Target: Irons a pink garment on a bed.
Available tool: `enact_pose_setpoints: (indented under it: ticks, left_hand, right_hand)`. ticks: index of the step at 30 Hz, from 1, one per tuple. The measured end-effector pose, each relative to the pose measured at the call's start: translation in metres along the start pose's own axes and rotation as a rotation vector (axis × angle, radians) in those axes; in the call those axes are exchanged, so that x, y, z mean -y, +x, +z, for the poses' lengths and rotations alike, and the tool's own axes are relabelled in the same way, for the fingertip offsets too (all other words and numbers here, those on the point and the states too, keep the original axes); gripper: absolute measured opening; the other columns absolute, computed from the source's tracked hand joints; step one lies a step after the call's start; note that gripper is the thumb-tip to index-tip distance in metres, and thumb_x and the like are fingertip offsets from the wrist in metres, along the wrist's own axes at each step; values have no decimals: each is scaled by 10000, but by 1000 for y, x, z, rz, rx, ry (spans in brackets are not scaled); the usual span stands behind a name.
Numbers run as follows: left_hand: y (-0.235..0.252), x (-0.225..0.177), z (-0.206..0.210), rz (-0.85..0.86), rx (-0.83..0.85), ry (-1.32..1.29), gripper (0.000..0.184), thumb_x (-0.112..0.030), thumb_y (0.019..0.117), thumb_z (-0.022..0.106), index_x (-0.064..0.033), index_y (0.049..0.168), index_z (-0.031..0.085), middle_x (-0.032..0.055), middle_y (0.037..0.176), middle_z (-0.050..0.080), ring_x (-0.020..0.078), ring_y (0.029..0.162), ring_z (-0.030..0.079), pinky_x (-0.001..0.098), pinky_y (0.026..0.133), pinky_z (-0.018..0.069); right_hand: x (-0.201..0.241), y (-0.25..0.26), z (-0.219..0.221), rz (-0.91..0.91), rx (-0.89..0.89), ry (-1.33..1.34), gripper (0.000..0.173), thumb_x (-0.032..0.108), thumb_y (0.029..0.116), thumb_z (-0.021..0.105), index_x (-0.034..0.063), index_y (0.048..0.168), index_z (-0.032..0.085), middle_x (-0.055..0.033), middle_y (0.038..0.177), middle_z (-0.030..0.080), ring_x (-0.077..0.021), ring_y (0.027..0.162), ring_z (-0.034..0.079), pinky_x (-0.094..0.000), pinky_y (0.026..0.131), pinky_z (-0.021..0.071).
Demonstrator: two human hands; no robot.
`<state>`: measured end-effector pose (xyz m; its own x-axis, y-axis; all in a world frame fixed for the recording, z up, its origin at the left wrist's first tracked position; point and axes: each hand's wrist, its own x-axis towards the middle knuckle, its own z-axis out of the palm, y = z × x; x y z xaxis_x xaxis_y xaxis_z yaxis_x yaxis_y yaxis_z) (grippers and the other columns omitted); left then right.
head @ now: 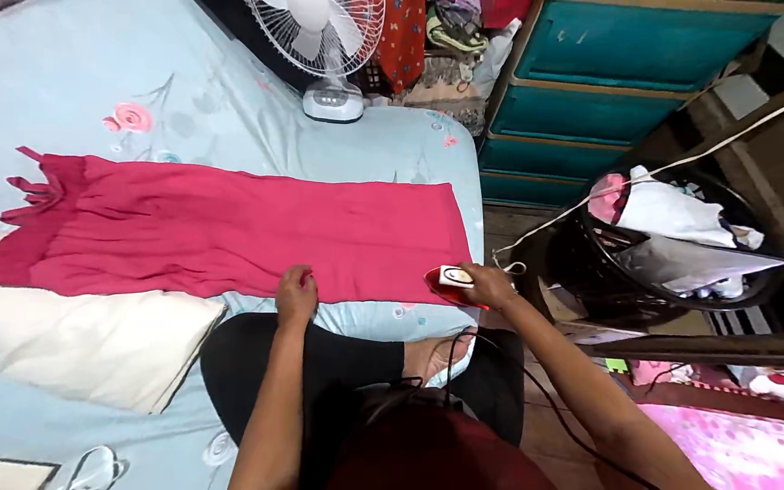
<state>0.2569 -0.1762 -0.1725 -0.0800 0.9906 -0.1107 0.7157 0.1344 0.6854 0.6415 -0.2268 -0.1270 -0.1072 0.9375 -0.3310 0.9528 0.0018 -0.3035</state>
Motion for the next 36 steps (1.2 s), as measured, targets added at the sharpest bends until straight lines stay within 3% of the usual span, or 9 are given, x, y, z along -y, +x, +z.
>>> enact_pose_setpoints:
  ticks: [5,8,11,13,18,25,29,33,36]
  left_hand:
    - [1,-6,7,44,57,89,289,-45,1031,529,64,1254,676,279,1358,623,423,1315,573,556,1140,408]
    - [1,-3,8,45,61,101,285,-44,1028,531,61,1247,681,276,1342,631,433,1299,577,563,1130,414]
    - [3,-5,9,48,65,107,291,-44,1026,523,56,1249,682,272,1344,631,425,1307,573,557,1137,406]
    - [3,-6,10,55,75,113,298,-41,1025,517,63,1255,676,277,1343,630,427,1304,575,559,1135,405]
    - [4,-11,10,42,112,130,311,-49,1030,499,51,1269,672,254,1353,633,406,1329,560,539,1157,388]
    - [10,-12,12,13,115,74,308,-45,1021,504,51,1254,681,250,1330,648,418,1304,574,572,1123,404]
    - [15,-6,14,14,40,9,290,-35,999,526,58,1206,706,256,1282,675,429,1256,610,596,1085,432]
    - [20,5,21,61,-112,-19,249,-8,969,553,62,1117,740,254,1187,718,437,1154,672,604,997,501]
    - [24,5,17,12,-43,-47,259,-24,992,542,69,1147,728,257,1220,703,433,1196,647,579,1055,468]
  right_hand:
    - [-11,-4,15,317,-360,206,446,157,965,648,-38,1362,594,-301,1181,695,-480,1108,679,-638,957,505]
    - [7,12,1,520,-392,287,453,197,996,624,-15,1393,569,-288,1205,686,-448,1138,669,-605,982,495]
    - [11,40,-16,602,-352,301,445,221,1005,614,26,1401,565,-270,1222,684,-425,1160,663,-594,991,492]
    - [9,60,-26,555,-304,289,448,208,998,634,33,1403,555,-280,1215,680,-450,1153,658,-616,980,492]
    - [14,107,-43,204,-173,155,417,181,968,675,28,1348,598,-286,1139,695,-485,1085,669,-668,913,498]
    - [91,183,-47,-92,-60,23,373,170,958,686,45,1305,627,-256,1108,705,-462,1059,681,-663,877,516]
    - [140,241,-33,-152,-38,2,397,181,962,665,50,1333,609,-254,1116,705,-458,1060,685,-660,867,522]
    - [188,284,-25,-75,-58,-2,378,183,975,634,42,1322,580,-253,1108,704,-458,1054,690,-654,835,533]
    - [210,302,-25,-47,-54,-23,392,186,977,635,51,1339,572,-249,1137,702,-452,1070,689,-650,838,535]
